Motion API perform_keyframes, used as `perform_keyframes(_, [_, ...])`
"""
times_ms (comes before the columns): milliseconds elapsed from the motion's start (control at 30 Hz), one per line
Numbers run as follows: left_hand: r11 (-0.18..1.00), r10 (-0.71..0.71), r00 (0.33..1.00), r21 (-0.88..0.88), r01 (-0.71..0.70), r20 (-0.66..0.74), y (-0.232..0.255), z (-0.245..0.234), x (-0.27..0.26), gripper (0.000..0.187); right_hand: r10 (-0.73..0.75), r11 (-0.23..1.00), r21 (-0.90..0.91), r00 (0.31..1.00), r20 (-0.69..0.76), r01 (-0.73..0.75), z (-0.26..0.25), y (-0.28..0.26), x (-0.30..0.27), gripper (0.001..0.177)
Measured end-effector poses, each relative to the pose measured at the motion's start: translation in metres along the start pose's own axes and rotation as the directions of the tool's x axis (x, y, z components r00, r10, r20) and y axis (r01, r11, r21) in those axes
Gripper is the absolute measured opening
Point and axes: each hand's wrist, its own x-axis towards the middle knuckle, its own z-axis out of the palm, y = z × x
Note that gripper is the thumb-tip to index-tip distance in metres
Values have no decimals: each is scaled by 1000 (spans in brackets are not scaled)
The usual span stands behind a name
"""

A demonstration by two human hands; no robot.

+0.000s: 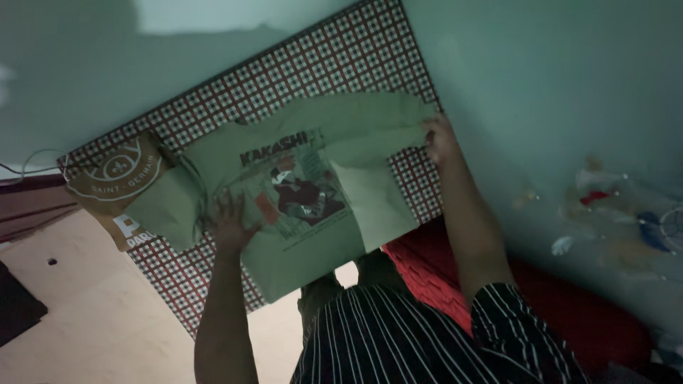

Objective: The person picks up several t-shirts and a pair of shorts from a bed and folds them one at a time by hand on a table with a checkered cover.

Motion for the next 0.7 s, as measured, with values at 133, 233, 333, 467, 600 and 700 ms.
perform_keyframes(133, [990, 142, 942, 51, -133, -304, 36, -12, 20, 67, -122, 900, -401, 982, 143, 170, 26, 3, -64, 48])
perform_keyframes(233, [980, -54, 987, -184, 82, 155, 153, -18, 58, 66, -280, 789, -476, 917, 284, 389, 28, 25, -100, 37])
perform_keyframes(333, [540, 794, 571, -188, -820, -209, 274, -32, 93, 50, -490, 569, -528, 776, 397, 630, 26, 49, -120, 34])
perform_keyframes(467, [465, 883, 469, -149, -873, 6, 349, -55, 130, 44, -510, 620, -460, 771, 380, 636, 8, 67, -134, 24])
perform_keyframes(600, [412, 907, 337, -363, -836, 254, 367, -84, 152, 15, -419, 882, -81, 850, 319, 465, -7, 90, -127, 16])
perform_keyframes(700, [218, 952, 305, -663, -716, -17, 374, -92, 145, 23, -429, 895, 36, 839, 335, 444, -15, 90, -125, 25])
